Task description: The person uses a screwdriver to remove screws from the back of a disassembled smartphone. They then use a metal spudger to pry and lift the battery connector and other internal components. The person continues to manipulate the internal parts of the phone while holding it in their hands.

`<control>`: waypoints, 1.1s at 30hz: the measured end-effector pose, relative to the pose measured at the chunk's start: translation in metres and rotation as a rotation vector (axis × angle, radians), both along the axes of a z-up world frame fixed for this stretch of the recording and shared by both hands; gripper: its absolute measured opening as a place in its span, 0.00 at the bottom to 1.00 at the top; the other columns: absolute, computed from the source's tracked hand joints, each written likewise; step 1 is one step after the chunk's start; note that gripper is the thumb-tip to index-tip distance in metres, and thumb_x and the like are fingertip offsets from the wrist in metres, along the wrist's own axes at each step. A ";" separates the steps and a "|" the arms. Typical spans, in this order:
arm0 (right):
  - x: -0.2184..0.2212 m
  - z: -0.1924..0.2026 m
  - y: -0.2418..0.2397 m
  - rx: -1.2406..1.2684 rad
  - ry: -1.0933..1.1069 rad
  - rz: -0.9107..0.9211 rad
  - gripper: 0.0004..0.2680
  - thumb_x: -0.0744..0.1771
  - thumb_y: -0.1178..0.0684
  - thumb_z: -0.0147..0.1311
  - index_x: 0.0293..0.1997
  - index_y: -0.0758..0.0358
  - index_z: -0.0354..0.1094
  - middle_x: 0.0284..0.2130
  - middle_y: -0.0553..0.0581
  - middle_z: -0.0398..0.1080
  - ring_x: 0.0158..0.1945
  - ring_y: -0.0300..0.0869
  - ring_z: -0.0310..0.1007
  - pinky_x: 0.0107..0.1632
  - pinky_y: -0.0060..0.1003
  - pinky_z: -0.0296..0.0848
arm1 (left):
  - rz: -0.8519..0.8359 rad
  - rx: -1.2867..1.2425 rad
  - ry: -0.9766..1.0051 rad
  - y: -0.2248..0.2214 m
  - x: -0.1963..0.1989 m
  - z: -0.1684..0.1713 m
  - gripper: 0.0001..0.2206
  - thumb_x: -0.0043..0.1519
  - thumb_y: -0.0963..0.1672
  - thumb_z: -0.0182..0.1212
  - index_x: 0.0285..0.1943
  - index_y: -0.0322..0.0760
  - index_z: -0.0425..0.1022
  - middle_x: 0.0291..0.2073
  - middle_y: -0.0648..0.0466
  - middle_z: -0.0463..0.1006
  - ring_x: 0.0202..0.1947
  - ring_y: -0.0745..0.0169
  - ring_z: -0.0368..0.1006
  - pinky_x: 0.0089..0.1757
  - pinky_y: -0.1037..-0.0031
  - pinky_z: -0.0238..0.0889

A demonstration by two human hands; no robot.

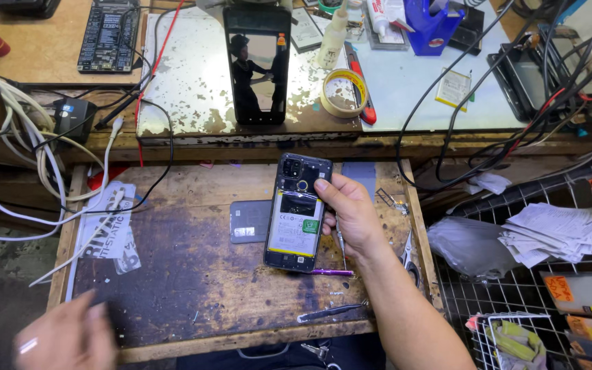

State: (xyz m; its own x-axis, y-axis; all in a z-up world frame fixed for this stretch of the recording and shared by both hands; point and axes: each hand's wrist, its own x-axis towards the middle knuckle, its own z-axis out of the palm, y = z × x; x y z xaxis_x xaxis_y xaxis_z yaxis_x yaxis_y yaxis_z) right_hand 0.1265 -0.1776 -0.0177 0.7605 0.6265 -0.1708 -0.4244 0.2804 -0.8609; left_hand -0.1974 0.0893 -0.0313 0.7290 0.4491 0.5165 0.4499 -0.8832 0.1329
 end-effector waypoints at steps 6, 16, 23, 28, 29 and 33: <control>0.001 0.003 -0.002 0.006 -0.006 -0.005 0.07 0.70 0.53 0.53 0.45 0.66 0.73 0.24 0.47 0.70 0.18 0.27 0.57 0.20 0.24 0.60 | -0.189 -0.164 0.246 -0.044 0.089 -0.009 0.20 0.59 0.45 0.59 0.60 0.34 0.74 0.55 0.47 0.74 0.56 0.47 0.69 0.55 0.55 0.61; -0.004 0.003 -0.002 -0.033 -0.008 0.008 0.07 0.70 0.53 0.53 0.48 0.66 0.73 0.25 0.46 0.70 0.19 0.27 0.57 0.21 0.23 0.61 | -0.196 -0.205 0.135 -0.048 0.096 0.009 0.10 0.58 0.43 0.63 0.46 0.35 0.76 0.47 0.48 0.75 0.52 0.46 0.70 0.52 0.57 0.62; -0.005 0.008 -0.003 -0.013 -0.018 -0.001 0.08 0.70 0.53 0.53 0.47 0.67 0.73 0.25 0.47 0.71 0.19 0.27 0.58 0.21 0.23 0.61 | -0.087 -0.333 0.003 -0.055 0.065 0.007 0.05 0.59 0.43 0.64 0.38 0.35 0.79 0.40 0.52 0.77 0.44 0.49 0.72 0.47 0.60 0.63; -0.011 0.010 -0.004 0.009 -0.016 0.019 0.07 0.71 0.54 0.53 0.47 0.67 0.73 0.26 0.48 0.71 0.19 0.26 0.58 0.21 0.23 0.62 | -0.246 -0.370 0.054 -0.073 0.076 0.004 0.06 0.57 0.43 0.64 0.39 0.36 0.80 0.36 0.54 0.77 0.42 0.52 0.72 0.45 0.61 0.63; -0.011 0.011 -0.006 -0.002 -0.016 0.010 0.07 0.70 0.54 0.53 0.47 0.67 0.73 0.26 0.48 0.71 0.19 0.26 0.58 0.21 0.22 0.62 | -0.255 -0.372 0.086 -0.075 0.080 0.006 0.06 0.57 0.43 0.63 0.39 0.36 0.80 0.35 0.53 0.77 0.41 0.52 0.72 0.44 0.61 0.63; -0.007 0.015 0.002 0.005 -0.032 0.023 0.08 0.70 0.54 0.53 0.47 0.67 0.73 0.26 0.48 0.72 0.19 0.27 0.58 0.21 0.23 0.62 | -0.222 -0.319 0.233 -0.072 0.092 0.011 0.05 0.59 0.43 0.60 0.37 0.35 0.77 0.33 0.49 0.74 0.40 0.49 0.71 0.43 0.60 0.63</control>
